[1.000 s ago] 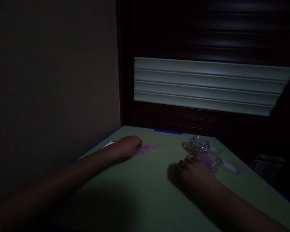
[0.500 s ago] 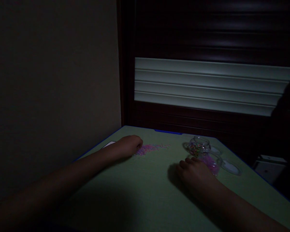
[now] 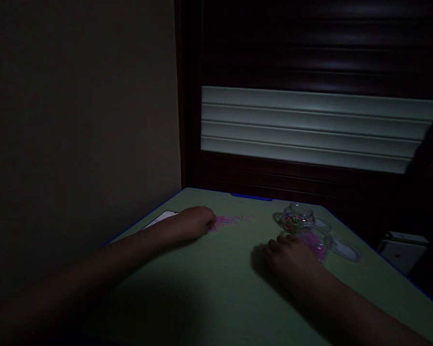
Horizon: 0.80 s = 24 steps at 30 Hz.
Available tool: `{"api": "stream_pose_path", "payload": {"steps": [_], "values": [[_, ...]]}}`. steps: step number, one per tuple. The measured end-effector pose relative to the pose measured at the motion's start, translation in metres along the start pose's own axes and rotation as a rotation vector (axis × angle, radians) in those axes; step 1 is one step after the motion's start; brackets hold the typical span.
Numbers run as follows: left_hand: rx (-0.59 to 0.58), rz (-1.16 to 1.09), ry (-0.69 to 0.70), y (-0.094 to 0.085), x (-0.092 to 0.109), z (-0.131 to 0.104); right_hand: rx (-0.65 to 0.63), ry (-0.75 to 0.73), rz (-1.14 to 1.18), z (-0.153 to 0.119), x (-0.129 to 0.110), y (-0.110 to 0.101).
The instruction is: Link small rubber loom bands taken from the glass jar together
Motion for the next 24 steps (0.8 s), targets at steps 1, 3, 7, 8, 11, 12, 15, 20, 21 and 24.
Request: {"api": "stream_pose_path", "payload": {"steps": [1,3,7,8,11,12,15,20,21,24], "values": [[0.002,0.006,-0.007,0.000,0.001,0.000,-0.003,0.001,-0.002,0.000,0.000,0.000],[0.007,0.026,-0.020,-0.001,0.002,-0.001,-0.008,0.004,-0.004,0.000,0.000,0.000],[0.012,0.042,-0.038,-0.004,0.006,-0.003,0.009,-0.004,-0.010,-0.001,0.000,0.003],[0.011,0.038,-0.039,-0.004,0.007,-0.003,0.015,-0.005,-0.012,-0.001,0.000,0.003],[0.004,0.035,-0.051,-0.007,0.011,-0.005,0.037,-0.006,-0.010,-0.001,0.000,0.004],[0.007,0.037,-0.061,-0.008,0.012,-0.006,0.041,-0.005,-0.006,-0.001,0.000,0.004],[0.017,0.049,-0.072,-0.011,0.016,-0.007,0.046,0.000,0.004,-0.001,0.001,0.004],[0.020,0.057,-0.062,-0.013,0.020,-0.008,0.048,-0.013,0.006,-0.001,0.000,0.004],[0.021,0.059,-0.061,-0.014,0.021,-0.008,0.037,-0.012,-0.001,-0.001,0.000,0.004],[0.020,0.063,-0.057,-0.014,0.021,-0.008,0.014,-0.006,-0.019,-0.001,0.000,0.002]]}}
Point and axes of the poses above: each hand's wrist, its own z-axis towards the middle knuckle, its own y-axis out of the palm, x = y × z, the point moved 6 cm from there along z, towards the middle knuckle, and after that the axes turned 10 degrees about x, right-handed, at the moved point
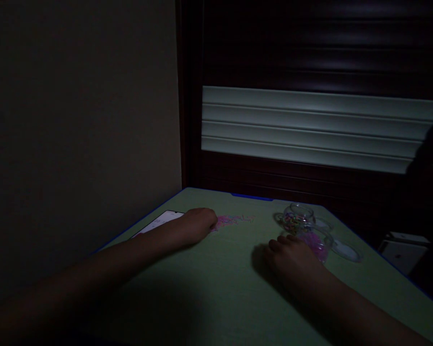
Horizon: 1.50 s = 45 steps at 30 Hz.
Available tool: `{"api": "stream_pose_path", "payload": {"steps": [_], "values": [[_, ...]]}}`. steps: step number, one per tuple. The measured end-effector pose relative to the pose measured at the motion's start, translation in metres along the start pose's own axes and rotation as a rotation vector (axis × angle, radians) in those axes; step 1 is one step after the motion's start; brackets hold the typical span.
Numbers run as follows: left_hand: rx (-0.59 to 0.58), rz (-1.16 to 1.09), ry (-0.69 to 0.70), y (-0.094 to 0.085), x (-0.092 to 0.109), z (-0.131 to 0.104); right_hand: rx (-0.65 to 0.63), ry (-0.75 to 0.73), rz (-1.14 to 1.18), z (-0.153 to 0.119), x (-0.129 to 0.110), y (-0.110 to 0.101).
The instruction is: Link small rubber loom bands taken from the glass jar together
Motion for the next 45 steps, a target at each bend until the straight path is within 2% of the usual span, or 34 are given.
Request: {"api": "stream_pose_path", "payload": {"steps": [6,13,20,29,37,45], "values": [[0.009,0.023,0.012,0.0015,0.0000,0.0009,-0.018,0.009,0.006,0.0002,-0.0004,-0.0038],[0.008,0.023,0.012,0.0003,0.0014,0.0009,0.043,-0.014,0.010,-0.0011,-0.0003,0.0007],[-0.004,0.030,-0.009,-0.0007,-0.0003,0.0001,0.003,0.007,0.003,-0.0003,0.0002,0.0011],[-0.008,0.065,-0.041,-0.0024,0.0017,-0.0007,0.021,-0.003,0.010,-0.0011,-0.0007,-0.0012],[0.014,0.057,-0.009,-0.0045,0.0053,-0.0013,-0.005,-0.006,0.015,0.0001,-0.0005,0.0007],[0.024,0.055,-0.012,-0.0068,0.0066,-0.0023,0.056,-0.006,0.010,-0.0007,-0.0013,-0.0001]]}}
Point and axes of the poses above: each hand's wrist, its own z-axis towards the middle knuckle, its own y-axis out of the palm, x = y × z, the point moved 6 cm from there along z, towards the middle knuckle, and after that the axes turned 10 degrees about x, right-handed, at the moved point
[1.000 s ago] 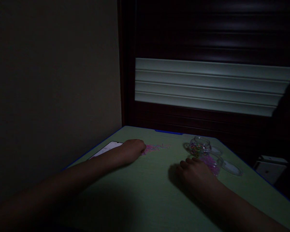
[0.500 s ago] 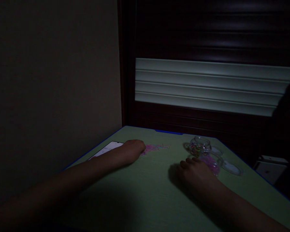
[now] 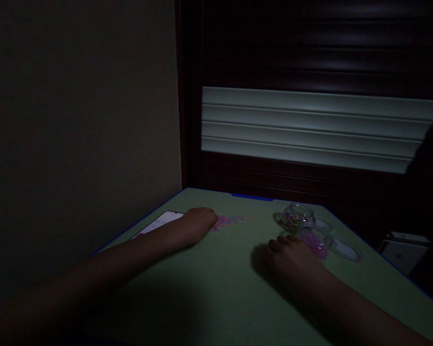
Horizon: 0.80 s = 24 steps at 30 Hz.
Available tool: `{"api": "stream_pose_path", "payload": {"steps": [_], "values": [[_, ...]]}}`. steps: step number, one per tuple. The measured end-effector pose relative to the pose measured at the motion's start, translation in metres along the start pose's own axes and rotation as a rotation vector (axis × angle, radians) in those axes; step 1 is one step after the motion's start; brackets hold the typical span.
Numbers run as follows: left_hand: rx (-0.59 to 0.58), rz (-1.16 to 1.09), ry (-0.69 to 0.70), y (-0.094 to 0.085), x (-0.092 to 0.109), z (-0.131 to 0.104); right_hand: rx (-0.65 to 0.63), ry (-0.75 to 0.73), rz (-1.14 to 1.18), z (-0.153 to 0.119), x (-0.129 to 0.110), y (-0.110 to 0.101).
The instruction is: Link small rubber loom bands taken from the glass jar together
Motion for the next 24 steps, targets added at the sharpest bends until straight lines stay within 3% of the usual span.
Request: {"api": "stream_pose_path", "payload": {"steps": [13,19,24], "values": [[0.100,-0.068,0.060,-0.001,0.003,0.006,0.017,-0.011,-0.024,0.000,0.000,0.000],[0.171,-0.276,0.066,-0.002,0.005,0.009,-0.014,0.012,-0.016,0.001,0.001,-0.001],[0.195,-0.535,0.048,0.008,0.007,0.013,0.001,0.022,0.000,0.001,0.001,-0.001]]}}
Point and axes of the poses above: each hand's wrist, its own z-axis towards the middle knuckle, its own y-axis out of the palm, x = y × z, the point moved 6 cm from there along z, towards the middle knuckle, and after that the axes turned 10 degrees about x, right-handed, at the moved point
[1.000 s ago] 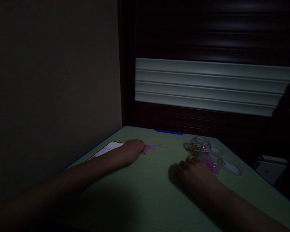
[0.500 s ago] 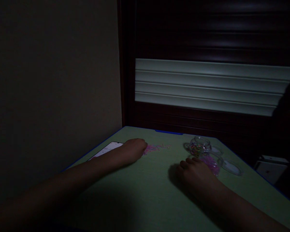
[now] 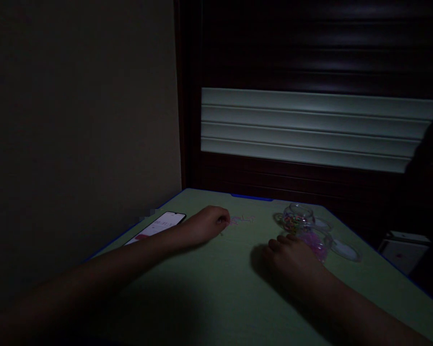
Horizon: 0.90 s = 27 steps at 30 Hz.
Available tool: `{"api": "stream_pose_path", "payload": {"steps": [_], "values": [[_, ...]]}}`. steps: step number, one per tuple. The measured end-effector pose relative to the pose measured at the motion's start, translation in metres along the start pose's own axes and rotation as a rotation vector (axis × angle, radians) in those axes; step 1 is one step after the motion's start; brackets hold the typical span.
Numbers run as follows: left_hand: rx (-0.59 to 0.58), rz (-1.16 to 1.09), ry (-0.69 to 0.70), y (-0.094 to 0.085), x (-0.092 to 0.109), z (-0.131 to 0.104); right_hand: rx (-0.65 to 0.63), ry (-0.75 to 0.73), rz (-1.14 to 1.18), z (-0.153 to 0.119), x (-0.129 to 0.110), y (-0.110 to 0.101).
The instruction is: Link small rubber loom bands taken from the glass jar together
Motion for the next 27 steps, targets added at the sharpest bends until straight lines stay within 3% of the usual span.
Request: {"api": "stream_pose_path", "payload": {"steps": [11,15,19,27], "values": [[0.032,-0.508,-0.178,0.031,0.023,-0.010,-0.010,0.028,-0.009,0.003,0.003,-0.004],[0.017,-0.689,-0.313,0.045,0.025,-0.018,0.029,0.051,0.004,0.002,0.004,-0.008],[0.038,-0.797,-0.408,0.052,0.024,-0.022,0.085,0.065,0.014,0.000,0.004,-0.014],[0.036,-0.910,-0.426,0.059,0.022,-0.024,0.208,0.038,0.044,0.002,0.003,-0.017]]}}
Point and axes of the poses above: each hand's wrist, its own z-axis towards the middle knuckle, its own y-axis out of the palm, x = y × z, the point moved 6 cm from there along z, towards the middle knuckle, and after that the axes turned 10 degrees about x, right-handed, at the moved point
